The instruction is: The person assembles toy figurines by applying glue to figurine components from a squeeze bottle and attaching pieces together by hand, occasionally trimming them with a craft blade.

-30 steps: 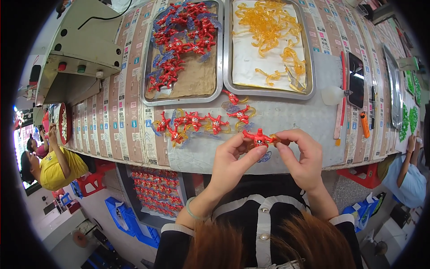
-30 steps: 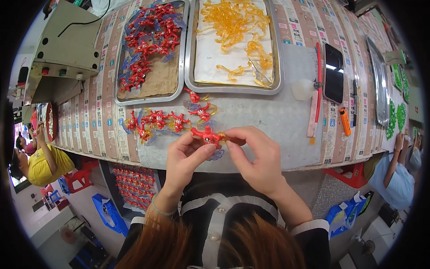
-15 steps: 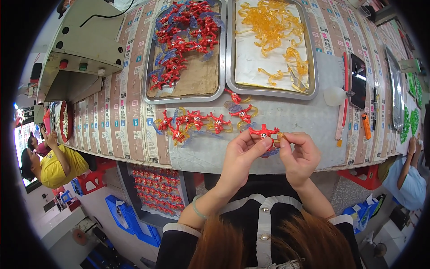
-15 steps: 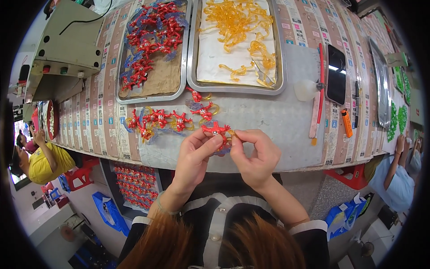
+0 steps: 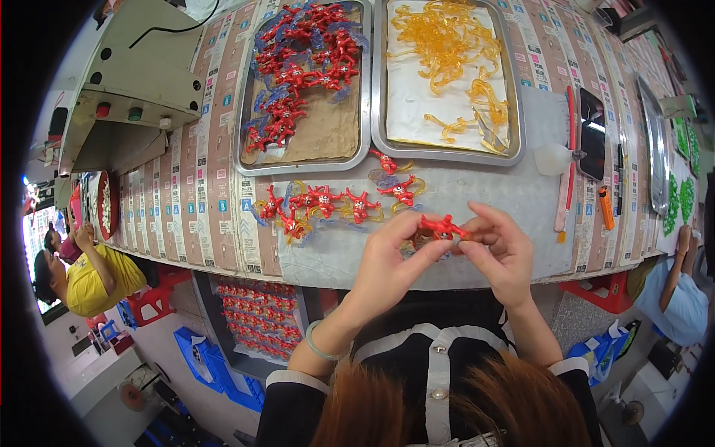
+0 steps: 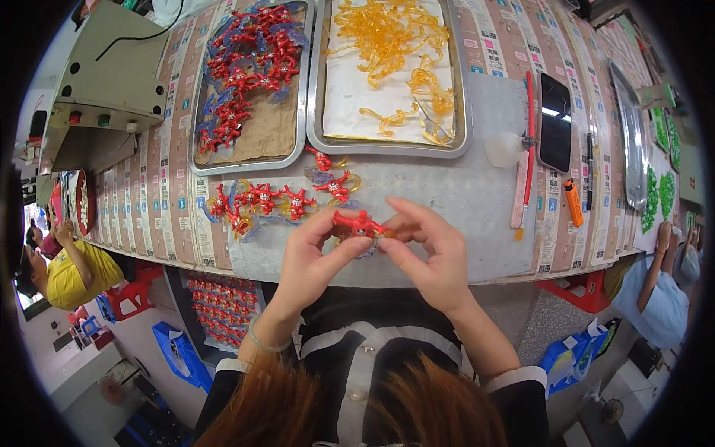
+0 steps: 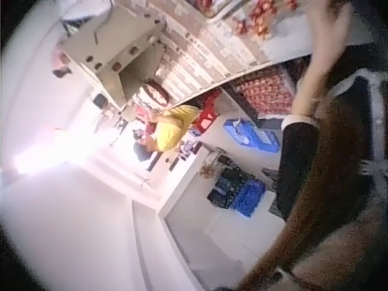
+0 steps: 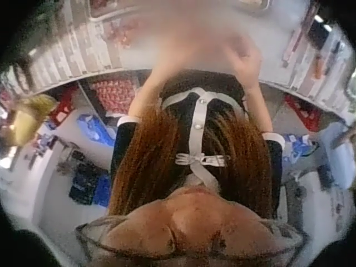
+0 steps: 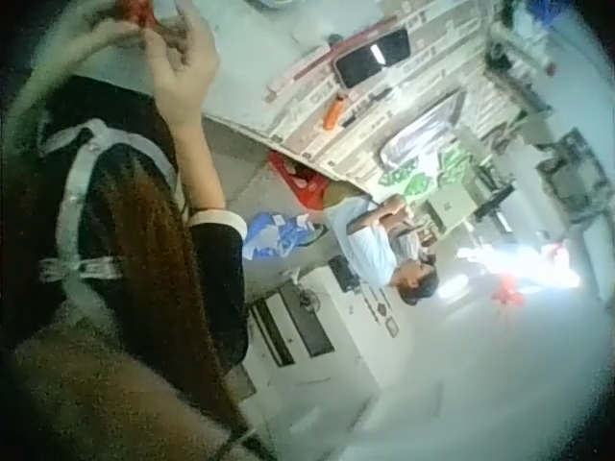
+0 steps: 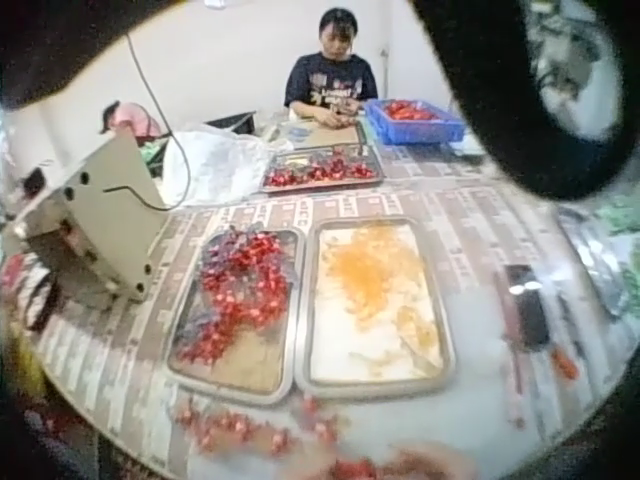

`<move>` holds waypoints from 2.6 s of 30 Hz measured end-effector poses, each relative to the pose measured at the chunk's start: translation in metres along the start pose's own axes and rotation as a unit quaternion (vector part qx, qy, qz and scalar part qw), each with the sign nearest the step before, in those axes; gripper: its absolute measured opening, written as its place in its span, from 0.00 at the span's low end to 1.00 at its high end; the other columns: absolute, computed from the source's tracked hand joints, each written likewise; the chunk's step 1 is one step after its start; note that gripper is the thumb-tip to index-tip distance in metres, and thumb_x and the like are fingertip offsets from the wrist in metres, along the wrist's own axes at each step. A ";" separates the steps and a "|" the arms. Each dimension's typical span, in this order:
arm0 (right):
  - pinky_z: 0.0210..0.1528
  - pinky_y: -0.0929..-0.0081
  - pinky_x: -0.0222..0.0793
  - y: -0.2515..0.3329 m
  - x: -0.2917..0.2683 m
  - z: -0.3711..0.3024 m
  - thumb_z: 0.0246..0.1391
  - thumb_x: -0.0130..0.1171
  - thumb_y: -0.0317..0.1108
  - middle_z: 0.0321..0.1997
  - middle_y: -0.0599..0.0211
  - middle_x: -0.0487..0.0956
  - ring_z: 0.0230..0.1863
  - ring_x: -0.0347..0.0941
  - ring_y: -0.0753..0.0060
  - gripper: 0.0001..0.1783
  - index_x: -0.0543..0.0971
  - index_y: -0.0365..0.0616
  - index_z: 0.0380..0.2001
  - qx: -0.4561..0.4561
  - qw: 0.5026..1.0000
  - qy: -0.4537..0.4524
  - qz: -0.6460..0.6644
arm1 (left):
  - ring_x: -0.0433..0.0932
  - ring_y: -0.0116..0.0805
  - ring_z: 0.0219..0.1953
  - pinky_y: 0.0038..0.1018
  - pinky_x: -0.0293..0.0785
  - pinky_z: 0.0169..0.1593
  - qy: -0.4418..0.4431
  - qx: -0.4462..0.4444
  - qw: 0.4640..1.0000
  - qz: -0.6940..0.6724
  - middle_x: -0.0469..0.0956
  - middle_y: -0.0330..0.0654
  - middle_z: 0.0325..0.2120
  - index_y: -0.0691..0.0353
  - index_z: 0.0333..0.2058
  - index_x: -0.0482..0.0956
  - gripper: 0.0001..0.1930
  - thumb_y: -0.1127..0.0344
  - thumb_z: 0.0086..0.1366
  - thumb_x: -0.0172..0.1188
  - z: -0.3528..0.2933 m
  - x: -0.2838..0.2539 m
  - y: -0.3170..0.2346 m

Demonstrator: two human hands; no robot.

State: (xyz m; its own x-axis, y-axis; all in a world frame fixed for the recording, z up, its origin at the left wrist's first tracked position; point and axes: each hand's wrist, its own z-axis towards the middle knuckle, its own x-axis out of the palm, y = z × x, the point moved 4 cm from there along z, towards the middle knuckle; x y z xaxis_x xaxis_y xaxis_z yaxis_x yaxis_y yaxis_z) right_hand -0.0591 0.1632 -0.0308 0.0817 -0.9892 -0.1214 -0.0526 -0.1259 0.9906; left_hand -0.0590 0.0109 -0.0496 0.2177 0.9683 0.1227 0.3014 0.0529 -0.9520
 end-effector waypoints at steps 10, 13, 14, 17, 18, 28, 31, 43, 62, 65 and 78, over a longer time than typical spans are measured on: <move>0.35 0.69 0.66 0.012 0.011 -0.024 0.33 0.59 0.21 0.37 0.60 0.70 0.36 0.68 0.58 0.13 0.74 0.41 0.29 -0.383 0.881 -0.014 -0.276 | 0.69 0.30 0.43 0.26 0.66 0.44 0.085 -0.138 0.885 -0.437 0.65 0.45 0.46 0.66 0.50 0.59 0.19 0.63 0.62 0.43 0.004 0.011 0.000; 0.41 0.64 0.62 0.011 0.001 -0.022 0.34 0.59 0.24 0.39 0.58 0.68 0.41 0.65 0.56 0.18 0.72 0.40 0.35 -0.308 0.925 -0.011 -0.221 | 0.69 0.33 0.43 0.28 0.66 0.44 0.073 -0.080 0.905 -0.412 0.65 0.46 0.46 0.67 0.48 0.60 0.18 0.66 0.61 0.44 0.002 -0.002 0.001; 0.45 0.63 0.59 0.000 -0.013 -0.021 0.36 0.58 0.23 0.43 0.56 0.66 0.44 0.63 0.58 0.20 0.69 0.39 0.38 -0.281 0.930 -0.086 -0.219 | 0.69 0.35 0.43 0.28 0.67 0.43 0.067 -0.074 0.900 -0.425 0.64 0.47 0.46 0.67 0.48 0.61 0.18 0.66 0.60 0.45 0.001 -0.004 0.003; 0.51 0.66 0.55 -0.017 -0.055 0.003 0.41 0.55 0.23 0.49 0.56 0.61 0.50 0.58 0.64 0.24 0.63 0.34 0.45 -0.190 0.920 -0.311 -0.143 | 0.69 0.37 0.43 0.28 0.67 0.43 0.070 -0.029 0.903 -0.424 0.64 0.49 0.46 0.67 0.46 0.62 0.17 0.68 0.59 0.47 -0.003 -0.007 -0.001; 0.50 0.68 0.55 -0.020 -0.066 0.017 0.40 0.57 0.24 0.50 0.55 0.60 0.51 0.57 0.65 0.25 0.63 0.34 0.44 -0.170 0.916 -0.321 -0.169 | 0.69 0.37 0.43 0.28 0.67 0.43 0.070 -0.029 0.903 -0.422 0.64 0.49 0.46 0.67 0.46 0.62 0.17 0.68 0.59 0.47 -0.004 -0.007 -0.002; 0.47 0.74 0.62 -0.045 -0.103 0.034 0.46 0.50 0.25 0.48 0.54 0.64 0.42 0.67 0.65 0.22 0.62 0.33 0.47 -0.050 0.958 -0.270 0.082 | 0.67 0.35 0.46 0.29 0.66 0.47 0.093 0.035 0.907 -0.410 0.62 0.48 0.47 0.69 0.45 0.62 0.16 0.73 0.57 0.46 -0.011 0.003 -0.011; 0.40 0.71 0.65 0.006 -0.061 0.019 0.48 0.47 0.28 0.41 0.58 0.68 0.38 0.68 0.67 0.22 0.60 0.34 0.47 -0.019 0.923 -0.281 0.264 | 0.67 0.34 0.46 0.28 0.65 0.48 0.075 0.069 0.943 -0.316 0.63 0.48 0.46 0.70 0.44 0.64 0.15 0.75 0.57 0.46 -0.014 0.003 -0.012; 0.38 0.78 0.59 0.031 -0.025 -0.028 0.32 0.62 0.30 0.35 0.60 0.66 0.35 0.62 0.72 0.24 0.65 0.39 0.35 -0.117 0.990 -0.067 0.033 | 0.63 0.35 0.50 0.30 0.62 0.51 0.008 0.092 0.938 -0.335 0.60 0.49 0.50 0.68 0.45 0.64 0.18 0.79 0.54 0.48 -0.012 0.006 -0.012; 0.32 0.79 0.61 0.029 -0.022 -0.035 0.32 0.66 0.36 0.31 0.59 0.67 0.30 0.63 0.71 0.25 0.67 0.38 0.34 -0.167 0.981 -0.082 -0.052 | 0.61 0.31 0.50 0.23 0.64 0.45 -0.042 0.132 0.960 -0.242 0.58 0.48 0.51 0.67 0.45 0.65 0.18 0.79 0.54 0.50 -0.015 0.002 -0.011; 0.31 0.79 0.61 0.031 -0.023 -0.034 0.31 0.66 0.34 0.31 0.60 0.68 0.30 0.64 0.72 0.25 0.67 0.38 0.34 -0.174 0.979 -0.070 -0.075 | 0.61 0.31 0.50 0.23 0.64 0.45 -0.043 0.131 0.960 -0.244 0.58 0.48 0.51 0.67 0.45 0.65 0.18 0.79 0.53 0.50 -0.015 0.002 -0.012; 0.29 0.81 0.62 0.034 -0.024 -0.036 0.29 0.68 0.33 0.30 0.61 0.67 0.27 0.65 0.73 0.26 0.68 0.38 0.34 -0.171 0.979 -0.054 -0.101 | 0.61 0.31 0.50 0.24 0.64 0.46 -0.041 0.125 0.959 -0.252 0.58 0.48 0.51 0.67 0.45 0.65 0.18 0.80 0.53 0.50 -0.014 0.004 -0.011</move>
State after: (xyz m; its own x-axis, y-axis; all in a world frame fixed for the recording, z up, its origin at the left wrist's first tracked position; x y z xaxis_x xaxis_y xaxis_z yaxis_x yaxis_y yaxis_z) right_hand -0.0274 0.1856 0.0084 -0.0514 -0.9509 -0.3052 0.2910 -0.3066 0.9063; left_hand -0.0479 0.0104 -0.0350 0.0254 0.8195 0.5725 0.1147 0.5665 -0.8160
